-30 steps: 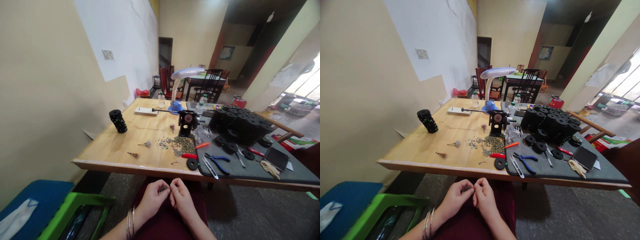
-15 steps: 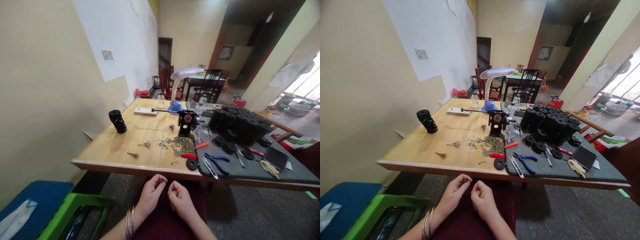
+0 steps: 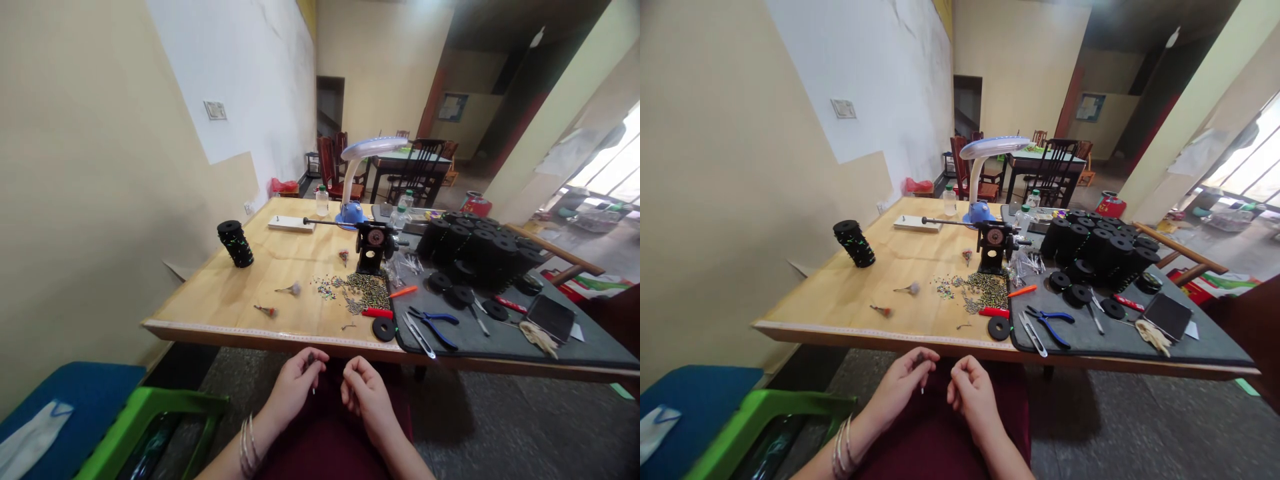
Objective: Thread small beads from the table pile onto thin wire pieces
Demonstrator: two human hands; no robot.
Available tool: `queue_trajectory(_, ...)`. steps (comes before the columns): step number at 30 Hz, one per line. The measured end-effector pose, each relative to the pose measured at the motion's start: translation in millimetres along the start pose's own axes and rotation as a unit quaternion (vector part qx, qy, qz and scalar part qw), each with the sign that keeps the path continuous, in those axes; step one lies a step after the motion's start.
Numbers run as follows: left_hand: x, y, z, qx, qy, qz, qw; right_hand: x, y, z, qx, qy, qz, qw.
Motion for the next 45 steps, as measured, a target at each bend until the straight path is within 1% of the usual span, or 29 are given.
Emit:
queue_trajectory(3, 13.3, -4, -3, -0.030, 0.054, -0.034, 0.998, 0, -1, 0, 0.000, 0.005, -0.012, 1.000)
queue_trajectory(5, 18.1, -6, -3, -0.039, 0.069, -0.049, 0.996, 0, -2, 1, -0.004, 0.010, -0.024, 1.000)
queue_trajectory(7, 17.4, -7, -1, -0.036, 0.054, -0.052, 0.997, 0, -4, 3, -0.011, 0.015, -0.036, 0.999)
queue_trajectory(11, 8.1, -7, 3, -0.022, 0.007, -0.036, 0.999, -1, -5, 4, -0.025, 0.016, -0.044, 0.999)
queue_trajectory(14, 3.1, -9, 4, -0.012, 0.001, -0.017, 1.000, -3, -2, 4, -0.033, 0.022, -0.064, 0.997)
queue_trajectory(17, 1.8, -14, 5, 0.011, 0.008, 0.028, 1.000, -9, 6, 2, -0.061, -0.008, -0.094, 0.994)
queue_trajectory(19, 3.0, -19, 4, 0.036, 0.012, 0.071, 0.997, -12, 14, 1, -0.095, -0.027, -0.090, 0.991)
queue_trajectory(20, 4.3, -21, 4, 0.048, 0.015, 0.093, 0.994, -11, 17, 0, -0.108, -0.024, -0.079, 0.991)
queue_trajectory(22, 8.1, -25, 2, 0.068, 0.026, 0.134, 0.988, -5, 21, 0, -0.117, 0.008, -0.046, 0.992)
queue_trajectory(24, 11.3, -28, 0, 0.084, 0.034, 0.167, 0.982, 2, 21, 0, -0.110, 0.047, -0.022, 0.993)
queue_trajectory(26, 12.9, -31, -2, 0.101, 0.037, 0.194, 0.975, 7, 19, 0, -0.104, 0.064, -0.023, 0.992)
queue_trajectory(30, 13.9, -35, -6, 0.122, 0.044, 0.240, 0.962, 8, 18, -1, -0.123, 0.061, -0.068, 0.988)
queue_trajectory(34, 14.2, -41, -6, 0.131, 0.047, 0.256, 0.957, 8, 16, -2, -0.127, 0.077, -0.134, 0.980)
queue_trajectory(39, 13.1, -41, -5, 0.132, 0.050, 0.277, 0.950, 7, 17, -1, -0.162, 0.049, -0.215, 0.962)
queue_trajectory(42, 10.0, -45, -1, 0.147, 0.064, 0.315, 0.935, 5, 16, 0, -0.165, 0.029, -0.229, 0.959)
queue_trajectory(44, 5.1, -54, 7, 0.173, 0.064, 0.373, 0.909, 3, 14, 2, -0.158, 0.013, -0.215, 0.964)
queue_trajectory(45, 1.8, -59, 12, 0.186, 0.057, 0.411, 0.891, 1, 13, 3, -0.147, 0.006, -0.195, 0.970)
Point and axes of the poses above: each hand's wrist, its own z-axis towards the middle knuckle, its own x-axis out of the palm, y = z × x, the point moved 6 cm from there along z, towards the middle knuckle, and after that the axes turned 7 degrees about x, right-handed, at the moved point
